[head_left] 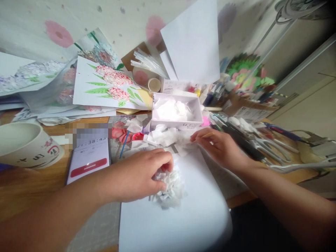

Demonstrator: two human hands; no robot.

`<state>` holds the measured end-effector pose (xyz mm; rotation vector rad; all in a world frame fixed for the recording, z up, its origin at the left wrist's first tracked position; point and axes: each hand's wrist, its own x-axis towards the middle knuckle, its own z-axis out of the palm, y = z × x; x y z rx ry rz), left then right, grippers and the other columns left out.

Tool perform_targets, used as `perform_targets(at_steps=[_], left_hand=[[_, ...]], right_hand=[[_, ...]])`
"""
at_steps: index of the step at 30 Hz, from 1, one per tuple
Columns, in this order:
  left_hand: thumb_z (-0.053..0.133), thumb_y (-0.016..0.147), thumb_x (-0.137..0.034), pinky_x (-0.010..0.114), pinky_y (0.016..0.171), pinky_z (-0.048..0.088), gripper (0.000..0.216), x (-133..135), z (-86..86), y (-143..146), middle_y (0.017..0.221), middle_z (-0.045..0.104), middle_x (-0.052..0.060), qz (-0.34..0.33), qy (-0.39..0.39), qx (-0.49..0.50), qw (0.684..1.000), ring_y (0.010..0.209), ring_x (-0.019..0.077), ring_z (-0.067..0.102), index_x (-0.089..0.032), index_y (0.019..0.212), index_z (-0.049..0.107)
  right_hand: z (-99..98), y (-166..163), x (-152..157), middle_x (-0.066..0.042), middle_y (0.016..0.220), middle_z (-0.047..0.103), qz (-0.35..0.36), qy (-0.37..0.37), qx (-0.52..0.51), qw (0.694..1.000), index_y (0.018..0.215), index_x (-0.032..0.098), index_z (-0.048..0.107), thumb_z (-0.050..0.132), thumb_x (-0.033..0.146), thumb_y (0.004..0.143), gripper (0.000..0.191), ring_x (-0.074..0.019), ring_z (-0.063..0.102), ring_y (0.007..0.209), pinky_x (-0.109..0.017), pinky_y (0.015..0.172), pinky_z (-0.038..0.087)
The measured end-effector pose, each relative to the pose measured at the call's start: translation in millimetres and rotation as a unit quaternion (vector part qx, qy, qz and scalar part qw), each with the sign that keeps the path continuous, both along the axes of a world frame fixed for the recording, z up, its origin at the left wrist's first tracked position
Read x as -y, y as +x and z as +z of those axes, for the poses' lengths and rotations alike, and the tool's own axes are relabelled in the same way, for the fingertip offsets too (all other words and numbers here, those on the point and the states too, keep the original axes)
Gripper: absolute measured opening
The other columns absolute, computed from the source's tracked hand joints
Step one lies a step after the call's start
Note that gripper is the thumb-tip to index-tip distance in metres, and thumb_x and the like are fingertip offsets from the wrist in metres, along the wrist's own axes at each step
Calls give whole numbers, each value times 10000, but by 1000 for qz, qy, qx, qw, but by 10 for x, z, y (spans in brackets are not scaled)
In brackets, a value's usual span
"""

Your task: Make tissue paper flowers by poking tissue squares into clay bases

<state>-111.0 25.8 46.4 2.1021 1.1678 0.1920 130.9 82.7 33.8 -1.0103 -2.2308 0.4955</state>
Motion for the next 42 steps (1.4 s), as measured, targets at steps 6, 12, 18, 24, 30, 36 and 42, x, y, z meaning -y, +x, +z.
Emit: perform_targets(at_steps=[6,12,18,24,30,36,42], left_hand=[[596,686,-232,240,604,344,183,-1,-5,-13,841,531,-72,3,-4,2,1000,731,116,483,-258,841,502],[595,684,-227,236,590,346,177,-9,-2,-6,824,527,-76,3,-5,5,1000,707,106,481,-257,832,503],[601,687,-239,237,602,348,168,-10,3,-6,821,530,-77,4,-7,-2,1000,723,109,485,-254,822,504],[604,682,-244,236,593,348,176,-4,-4,-17,817,524,-77,6,-10,-2,1000,711,106,479,-255,826,501],[595,672,-223,236,584,349,174,-14,0,-11,815,519,-76,4,-10,5,1000,696,103,475,-247,812,495],[610,670,-238,238,592,354,188,-16,2,-6,838,522,-57,6,-11,-3,1000,715,117,486,-246,832,514],[621,685,-251,238,576,351,180,-39,-21,-19,774,509,-45,-22,0,7,1000,687,124,484,-222,828,515]], right_hand=[[45,3,35,-52,824,672,-22,-2,-60,998,783,161,619,528,213,876,141,-166,651,771,-294,689,518],[101,-39,108,-29,798,658,43,-133,-228,964,758,163,560,556,225,872,130,-160,685,699,-329,659,585],[63,-37,76,-51,820,669,16,-185,-193,963,775,147,567,570,314,860,188,-155,676,698,-326,675,593],[76,-47,86,-44,801,664,6,-181,-193,964,781,145,573,571,318,861,190,-148,676,685,-317,663,598],[150,-40,78,-29,790,664,29,-152,-228,961,780,150,573,575,275,863,150,-146,676,691,-326,670,605],[364,-94,343,-32,843,627,75,-117,-340,930,826,190,606,518,147,885,115,-203,674,785,-424,719,589],[399,-275,704,-85,908,658,208,-80,-136,965,962,175,547,492,141,895,93,-169,651,862,-284,743,556]])
